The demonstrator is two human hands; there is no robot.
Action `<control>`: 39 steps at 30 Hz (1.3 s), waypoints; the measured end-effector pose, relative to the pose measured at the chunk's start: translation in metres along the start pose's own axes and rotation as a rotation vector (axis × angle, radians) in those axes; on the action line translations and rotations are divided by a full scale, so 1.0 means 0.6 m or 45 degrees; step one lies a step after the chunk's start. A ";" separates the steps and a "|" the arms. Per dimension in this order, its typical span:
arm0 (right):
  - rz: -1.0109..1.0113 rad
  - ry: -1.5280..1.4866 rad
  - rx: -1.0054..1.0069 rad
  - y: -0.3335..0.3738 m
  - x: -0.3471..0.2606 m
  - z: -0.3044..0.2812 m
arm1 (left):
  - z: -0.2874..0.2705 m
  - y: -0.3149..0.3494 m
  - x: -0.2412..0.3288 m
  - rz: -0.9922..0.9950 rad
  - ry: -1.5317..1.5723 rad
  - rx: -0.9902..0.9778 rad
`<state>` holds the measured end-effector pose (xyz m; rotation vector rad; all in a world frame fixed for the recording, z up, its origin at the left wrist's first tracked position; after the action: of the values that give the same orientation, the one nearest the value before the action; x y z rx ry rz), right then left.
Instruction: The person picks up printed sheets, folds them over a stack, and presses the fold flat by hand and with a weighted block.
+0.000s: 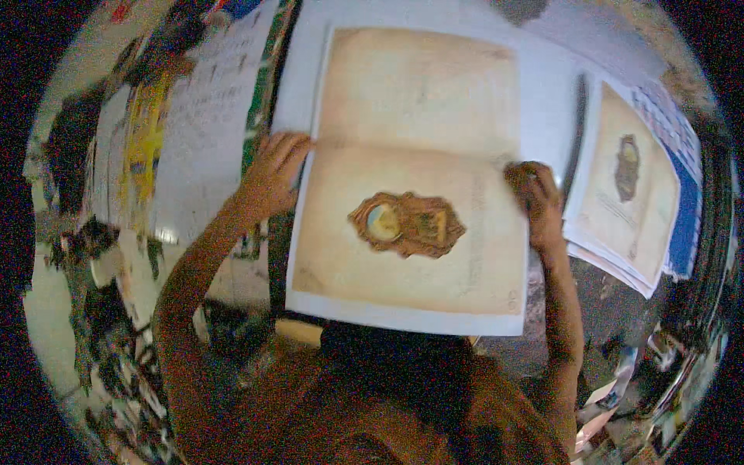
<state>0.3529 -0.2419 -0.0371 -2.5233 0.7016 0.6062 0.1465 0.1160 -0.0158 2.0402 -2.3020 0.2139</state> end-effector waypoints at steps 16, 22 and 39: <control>0.029 0.061 0.032 -0.005 -0.003 -0.015 | -0.004 -0.021 0.009 -0.067 0.063 -0.052; 0.016 0.007 0.039 -0.007 0.001 -0.016 | -0.007 -0.027 0.009 -0.034 0.066 -0.036; 0.020 -0.112 -0.022 -0.028 0.016 -0.026 | -0.011 -0.034 -0.012 -0.018 0.172 0.053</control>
<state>0.3745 -0.2407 -0.0245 -2.4923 0.6877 0.7270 0.1676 0.1216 -0.0091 1.9937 -2.2203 0.3892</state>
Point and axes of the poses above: each hand's wrist, its own y-axis away from the middle knuckle, its own z-axis out of the palm, x = y × z, the point moved 4 cm from there along -y, towards the middle knuckle, and after that the axes turned 3 degrees about -y, right-handed, at the moved point
